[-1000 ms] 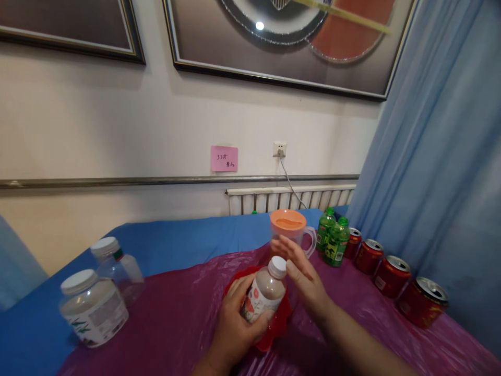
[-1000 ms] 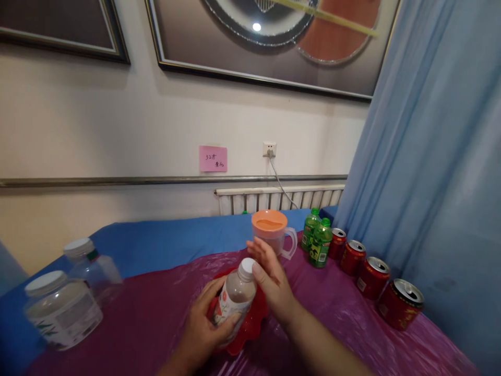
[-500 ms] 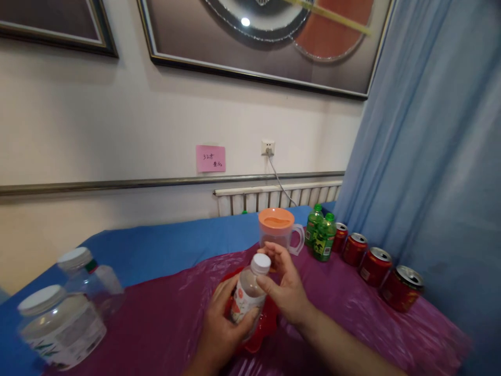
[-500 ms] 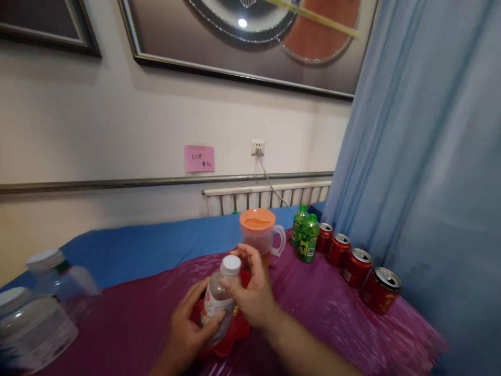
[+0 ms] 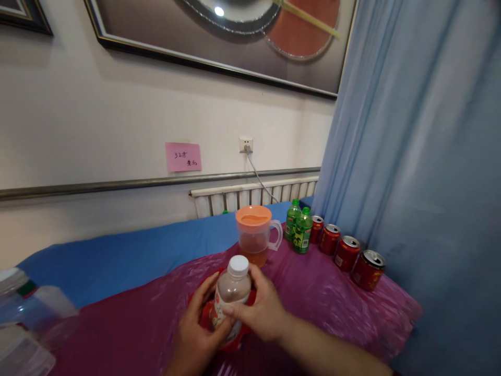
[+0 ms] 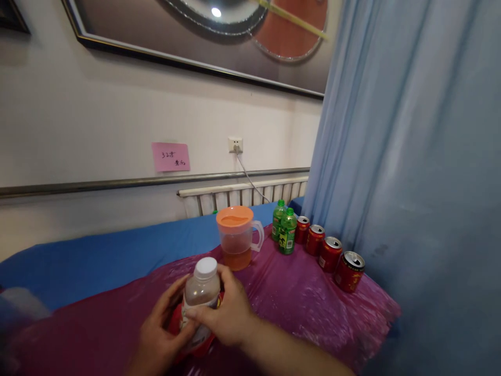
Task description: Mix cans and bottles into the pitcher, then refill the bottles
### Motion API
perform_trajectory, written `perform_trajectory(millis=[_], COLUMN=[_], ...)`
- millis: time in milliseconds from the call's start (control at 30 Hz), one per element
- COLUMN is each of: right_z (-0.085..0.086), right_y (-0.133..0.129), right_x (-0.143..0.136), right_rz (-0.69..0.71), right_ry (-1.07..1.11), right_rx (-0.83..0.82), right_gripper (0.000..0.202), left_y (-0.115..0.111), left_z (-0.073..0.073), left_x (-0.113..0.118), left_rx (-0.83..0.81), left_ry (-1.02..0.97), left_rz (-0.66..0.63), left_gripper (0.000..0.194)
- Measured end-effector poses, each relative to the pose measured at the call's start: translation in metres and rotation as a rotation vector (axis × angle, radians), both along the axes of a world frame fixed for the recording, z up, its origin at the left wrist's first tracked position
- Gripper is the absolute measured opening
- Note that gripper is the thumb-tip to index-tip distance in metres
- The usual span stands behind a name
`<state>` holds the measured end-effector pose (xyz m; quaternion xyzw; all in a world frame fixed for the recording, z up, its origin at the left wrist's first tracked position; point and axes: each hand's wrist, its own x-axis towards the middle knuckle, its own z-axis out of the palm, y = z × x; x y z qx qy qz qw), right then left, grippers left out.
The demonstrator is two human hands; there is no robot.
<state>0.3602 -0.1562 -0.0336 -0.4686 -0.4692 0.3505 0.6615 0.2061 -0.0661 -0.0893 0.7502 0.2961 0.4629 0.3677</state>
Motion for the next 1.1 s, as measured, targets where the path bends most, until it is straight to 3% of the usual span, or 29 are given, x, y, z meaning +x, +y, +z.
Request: perform_trajectory(millis=[200,300,367,467,633,733,900,1100], right_z=[-0.001,0.003,0.004,-0.002,-0.032,-0.049,-0.062,-0.065], right_y=[-0.010,-0.021,-0.031,-0.043,-0.048,-0.045,-0.037,-0.036], right_x=[0.001,0.015,0.039,0.095,0.194,0.226,0.239,0.238], right_rz=[-0.062,-0.124,-0.218,-0.483,-0.885,-0.986,-1.058,-1.067], right_ry=[0.016,0.021,0.017,-0.086,-0.449,-0.507,-0.561,-0.640], right_rx=[-0.009,0.035,0.048,-0.010,-0.249,-0.362,-0.450,-0.422], right_gripper=[0.062,0.066,0.068,0.068,0.076,0.083,0.087,0.091], left_y=[-0.023,-0.031,-0.030,-0.025,-0.016,-0.016,-0.014,-0.004], left_z=[0.017,0.027,0.030,0.030,0.023,0.021,0.016,0.004], left_x=[0.012,0.014,0.013,0.010,0.009,0.011,0.016,0.011], left_rx=[-0.101,-0.152,-0.151,-0.120,-0.051,-0.017,0.024,0.090], left_ry=[-0.112,-0.188,-0.204,-0.192,-0.131,-0.083,-0.089,-0.023], left_rz=[-0.014,-0.030,0.007,0.101,0.099,0.094,0.135,0.114], left_gripper=[0.082,0.085,0.077,0.064,0.056,0.054,0.051,0.051])
